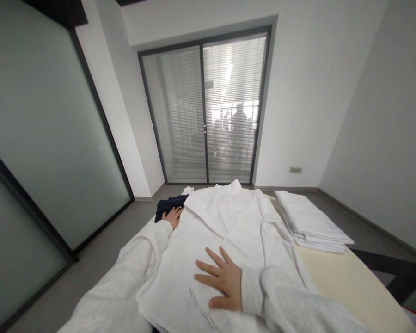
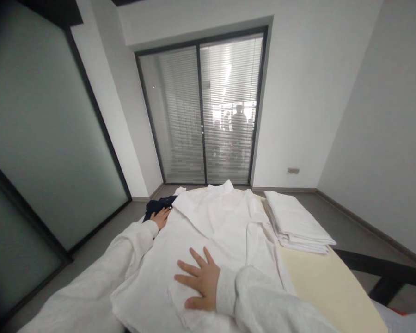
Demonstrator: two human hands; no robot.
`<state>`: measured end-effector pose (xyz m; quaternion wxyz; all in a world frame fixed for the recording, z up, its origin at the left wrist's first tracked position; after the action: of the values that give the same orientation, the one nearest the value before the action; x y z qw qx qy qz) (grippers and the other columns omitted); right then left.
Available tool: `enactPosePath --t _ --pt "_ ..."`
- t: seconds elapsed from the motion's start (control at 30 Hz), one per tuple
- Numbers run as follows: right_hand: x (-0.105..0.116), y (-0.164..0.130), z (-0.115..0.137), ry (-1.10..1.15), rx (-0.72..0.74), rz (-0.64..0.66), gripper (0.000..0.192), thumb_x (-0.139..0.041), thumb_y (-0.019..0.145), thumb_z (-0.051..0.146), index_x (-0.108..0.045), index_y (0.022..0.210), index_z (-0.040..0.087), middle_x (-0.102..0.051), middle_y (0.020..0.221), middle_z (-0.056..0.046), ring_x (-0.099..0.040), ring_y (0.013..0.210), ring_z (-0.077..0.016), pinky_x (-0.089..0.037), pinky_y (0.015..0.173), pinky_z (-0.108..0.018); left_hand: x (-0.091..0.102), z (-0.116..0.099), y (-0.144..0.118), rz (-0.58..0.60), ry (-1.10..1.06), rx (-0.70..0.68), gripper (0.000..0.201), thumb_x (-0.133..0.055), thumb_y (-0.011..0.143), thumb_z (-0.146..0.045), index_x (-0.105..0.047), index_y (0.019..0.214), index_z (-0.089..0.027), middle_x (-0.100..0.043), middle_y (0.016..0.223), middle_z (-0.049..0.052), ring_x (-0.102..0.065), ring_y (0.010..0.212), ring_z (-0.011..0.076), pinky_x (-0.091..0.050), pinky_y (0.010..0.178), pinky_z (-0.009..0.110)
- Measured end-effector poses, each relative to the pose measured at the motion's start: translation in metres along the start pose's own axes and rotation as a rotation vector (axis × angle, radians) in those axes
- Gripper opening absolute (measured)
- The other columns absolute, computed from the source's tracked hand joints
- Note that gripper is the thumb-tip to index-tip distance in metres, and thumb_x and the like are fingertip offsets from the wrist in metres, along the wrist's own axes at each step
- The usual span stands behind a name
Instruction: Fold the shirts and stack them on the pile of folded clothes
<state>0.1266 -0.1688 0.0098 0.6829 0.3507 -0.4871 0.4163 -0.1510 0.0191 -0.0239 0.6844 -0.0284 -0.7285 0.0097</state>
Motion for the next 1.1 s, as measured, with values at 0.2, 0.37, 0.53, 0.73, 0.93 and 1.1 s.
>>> enactPosePath --t 0.2,0.37,0.53,0.73,0.93,1.1 --pt "0.012 -0.013 -0.005 0.109 0.080 0.068 0.061 -0.046 0.076 0.059 -0.034 0.133 0.041 -0.030 0.143 0.002 -0.002 0.133 -0.0372 0.007 0.095 -0.068 0.004 0.018 0.015 0.061 -0.022 -0.043 0.055 -0.022 0.088 -0.046 -0.016 0.141 -0.032 -0.012 0.149 -0.001 -0.008 0.136 0.0255 -0.013 0.099 0.064" --pt "0.028 -0.014 -0.001 0.188 0.087 0.124 0.060 -0.055 0.071 0.057 -0.041 0.127 0.043 -0.042 0.136 0.002 -0.017 0.132 -0.0363 0.003 0.094 -0.070 0.016 0.013 0.016 0.031 -0.164 -0.013 0.051 -0.037 0.085 -0.042 -0.035 0.135 -0.031 -0.026 0.145 0.000 -0.017 0.135 0.0247 -0.016 0.103 0.056" --pt "0.040 0.003 0.012 0.213 0.051 0.071 0.061 -0.053 0.073 0.060 -0.041 0.128 0.037 -0.052 0.128 -0.002 -0.030 0.127 -0.0311 -0.006 0.099 -0.065 0.052 0.000 0.026 -0.017 -0.264 0.045 0.033 -0.051 0.078 -0.036 -0.064 0.105 -0.021 -0.057 0.121 0.009 -0.048 0.117 0.0263 -0.036 0.096 0.036" --pt "-0.022 0.064 0.073 -0.002 0.050 -0.336 0.024 -0.044 0.087 0.038 -0.060 0.099 0.024 -0.063 0.109 -0.005 -0.050 0.109 -0.0245 -0.027 0.097 -0.054 0.072 -0.015 0.032 0.032 -0.435 0.134 0.055 -0.029 0.085 -0.056 -0.065 0.084 -0.014 -0.069 0.077 0.011 -0.066 0.067 0.0202 -0.050 0.057 0.026" --pt "-0.058 0.094 0.098 -0.009 0.184 -0.234 0.023 -0.054 0.078 0.032 -0.054 0.059 0.019 -0.059 0.060 -0.003 -0.054 0.063 -0.0163 -0.043 0.056 -0.028 0.063 -0.023 0.023 0.083 -0.528 0.138 0.039 -0.057 0.071 -0.054 -0.062 0.074 -0.015 -0.067 0.071 0.009 -0.064 0.059 0.0192 -0.048 0.046 0.023" --pt "-0.017 0.058 0.083 0.360 0.345 -0.120 0.030 -0.047 0.086 0.041 -0.064 0.089 0.018 -0.066 0.089 -0.001 -0.058 0.086 -0.0109 -0.044 0.075 -0.018 0.063 -0.019 0.021 0.074 -0.592 0.096 0.022 -0.062 0.070 -0.037 -0.062 0.073 -0.015 -0.066 0.069 0.004 -0.063 0.062 0.0157 -0.048 0.049 0.019"
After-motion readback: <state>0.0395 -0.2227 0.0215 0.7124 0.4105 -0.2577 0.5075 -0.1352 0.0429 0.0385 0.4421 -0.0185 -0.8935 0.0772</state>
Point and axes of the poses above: each hand's wrist, its own y-axis towards the middle knuckle, its own x-axis out of the back of the hand, z = x × y, the point moved 3 cm from there along y, towards the middle knuckle
